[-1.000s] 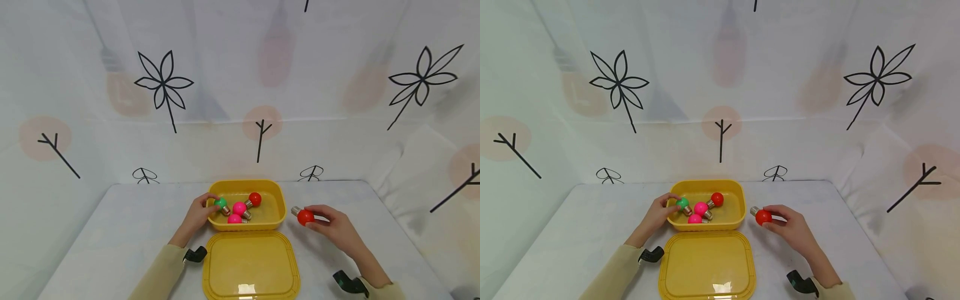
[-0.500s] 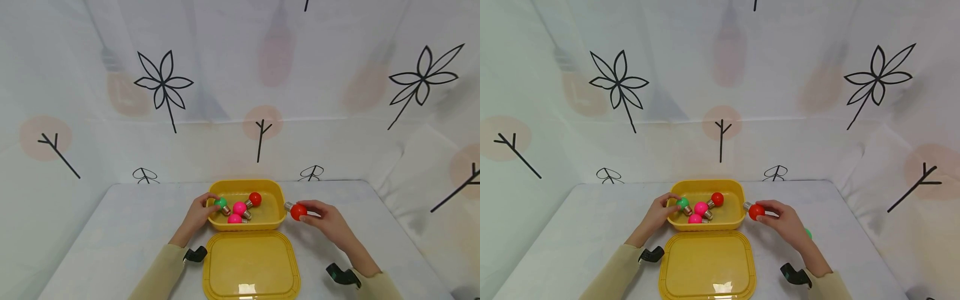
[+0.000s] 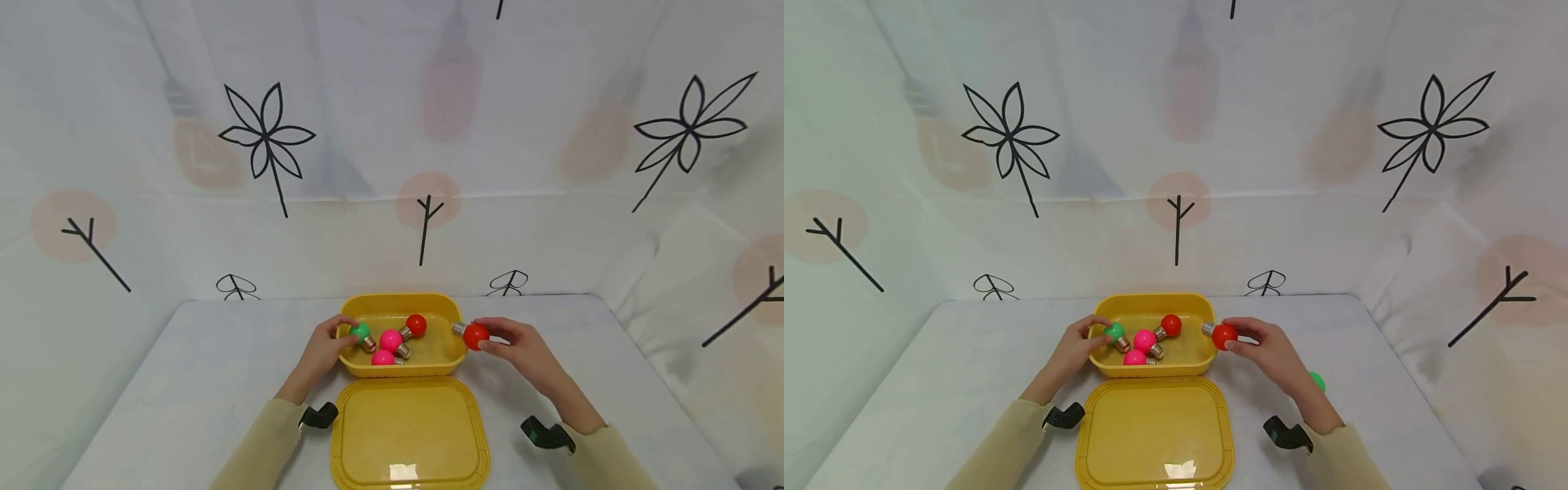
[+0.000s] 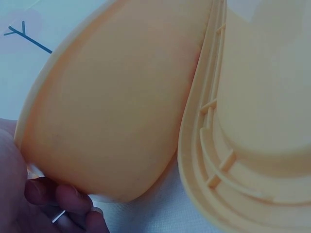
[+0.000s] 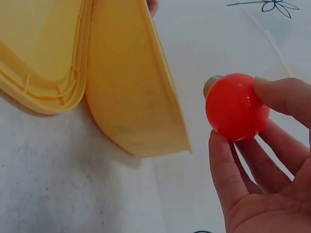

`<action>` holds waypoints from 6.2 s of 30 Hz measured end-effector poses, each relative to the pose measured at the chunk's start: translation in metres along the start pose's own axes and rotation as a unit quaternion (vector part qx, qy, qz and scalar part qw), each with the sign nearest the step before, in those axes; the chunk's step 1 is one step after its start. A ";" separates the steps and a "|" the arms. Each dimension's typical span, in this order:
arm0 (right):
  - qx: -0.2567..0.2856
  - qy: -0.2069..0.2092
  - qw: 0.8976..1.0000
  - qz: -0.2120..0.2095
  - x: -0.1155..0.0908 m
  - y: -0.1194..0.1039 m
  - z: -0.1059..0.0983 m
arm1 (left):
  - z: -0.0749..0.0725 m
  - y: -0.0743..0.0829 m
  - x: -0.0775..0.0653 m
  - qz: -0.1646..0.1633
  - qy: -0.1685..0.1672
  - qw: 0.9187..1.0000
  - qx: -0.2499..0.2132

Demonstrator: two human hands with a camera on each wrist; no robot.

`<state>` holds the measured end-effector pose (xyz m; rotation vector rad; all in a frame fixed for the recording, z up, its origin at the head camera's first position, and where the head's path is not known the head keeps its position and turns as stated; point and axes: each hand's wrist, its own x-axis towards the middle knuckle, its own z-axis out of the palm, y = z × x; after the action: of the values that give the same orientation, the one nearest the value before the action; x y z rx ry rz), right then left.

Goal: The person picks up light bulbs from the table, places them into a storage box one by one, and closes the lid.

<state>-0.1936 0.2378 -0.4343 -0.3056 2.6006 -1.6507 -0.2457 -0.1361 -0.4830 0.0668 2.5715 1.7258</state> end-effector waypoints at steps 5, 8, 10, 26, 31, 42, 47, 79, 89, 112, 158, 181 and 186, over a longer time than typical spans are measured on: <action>0.011 -0.012 1.000 -0.009 0.008 -0.001 0.002 | 0.000 0.000 0.000 0.001 0.000 1.000 -0.005; 0.012 -0.017 1.000 -0.009 0.012 0.000 0.003 | 0.000 0.000 0.001 0.000 0.001 1.000 -0.005; 0.014 -0.020 1.000 -0.007 0.015 -0.001 0.004 | 0.000 0.000 0.001 -0.001 0.001 1.000 -0.003; 0.010 -0.044 0.999 -0.020 0.033 -0.006 0.012 | 0.000 -0.001 0.001 0.007 0.002 1.000 0.000; 0.019 -0.055 0.998 -0.020 0.037 -0.010 0.016 | 0.000 -0.001 0.002 0.010 0.000 1.000 -0.002; 0.008 -0.076 0.997 -0.027 0.049 -0.010 0.023 | 0.000 -0.002 0.002 0.006 -0.001 1.000 0.000; 0.004 -0.087 0.996 -0.026 0.056 -0.011 0.025 | -0.001 -0.002 0.001 0.009 -0.001 1.000 0.001; 0.020 -0.174 0.984 -0.005 0.097 -0.021 0.041 | -0.001 -0.005 0.003 0.024 -0.002 1.000 0.001; 0.017 -0.204 0.979 -0.011 0.109 -0.019 0.045 | -0.001 -0.004 0.003 0.024 -0.003 1.000 0.005; 0.111 -0.231 0.966 0.025 0.139 -0.012 0.057 | 0.000 -0.003 0.002 0.019 -0.002 1.000 0.003; 0.068 -0.200 0.976 -0.050 0.141 0.000 0.062 | -0.001 -0.002 0.000 0.019 0.007 0.999 -0.029; 0.048 -0.220 0.974 -0.042 0.141 -0.004 0.064 | 0.001 -0.006 0.003 0.011 0.006 1.000 -0.023; 0.041 -0.222 0.973 -0.049 0.141 0.000 0.063 | 0.002 -0.004 0.002 0.005 0.003 1.000 -0.014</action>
<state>-0.3228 0.1544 -0.4517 -0.7173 2.2106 -1.4986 -0.2477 -0.1358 -0.4875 0.0741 2.5550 1.7676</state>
